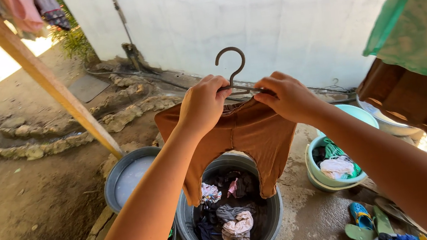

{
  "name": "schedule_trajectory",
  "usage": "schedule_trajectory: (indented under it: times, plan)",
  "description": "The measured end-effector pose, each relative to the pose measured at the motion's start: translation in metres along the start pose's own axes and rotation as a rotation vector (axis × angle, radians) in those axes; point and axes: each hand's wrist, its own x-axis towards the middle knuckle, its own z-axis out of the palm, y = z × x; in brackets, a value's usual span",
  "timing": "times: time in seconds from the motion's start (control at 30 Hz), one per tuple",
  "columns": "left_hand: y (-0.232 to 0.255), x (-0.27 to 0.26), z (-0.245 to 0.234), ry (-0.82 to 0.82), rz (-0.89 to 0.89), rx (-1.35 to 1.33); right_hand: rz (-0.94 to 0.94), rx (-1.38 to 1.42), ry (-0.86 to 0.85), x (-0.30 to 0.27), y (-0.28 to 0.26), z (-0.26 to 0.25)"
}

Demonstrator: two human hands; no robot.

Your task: The person washes clothes in basins of water and hangs them up on hangers in an outdoor utility area.

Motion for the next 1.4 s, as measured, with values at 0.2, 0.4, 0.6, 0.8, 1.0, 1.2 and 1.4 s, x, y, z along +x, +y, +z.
schedule_trajectory:
  times: [0.2, 0.4, 0.6, 0.8, 1.0, 1.2, 1.4]
  plan:
    - [0.017, 0.004, 0.016, -0.064, 0.045, -0.043, -0.285, -0.099, 0.228, -0.013, 0.010, -0.013]
    - [0.031, 0.007, 0.036, -0.091, 0.104, -0.052, 0.086, -0.031, -0.064, -0.028, 0.006, -0.027]
    - [0.052, 0.017, 0.053, -0.142, 0.133, -0.085, 0.128, -0.028, -0.038, -0.051, 0.038, -0.040]
    - [0.075, 0.029, 0.072, -0.188, 0.137, -0.153, -0.020, -0.058, 0.246, -0.077, 0.049, -0.067]
    - [0.095, 0.037, 0.093, -0.238, 0.146, -0.211, 0.163, -0.033, 0.078, -0.101, 0.081, -0.073]
    - [0.106, 0.040, 0.110, -0.227, 0.190, -0.293, 0.143, -0.095, 0.203, -0.120, 0.078, -0.087]
    - [0.113, 0.046, 0.112, -0.263, 0.180, -0.336, 0.264, -0.096, 0.345, -0.143, 0.075, -0.095]
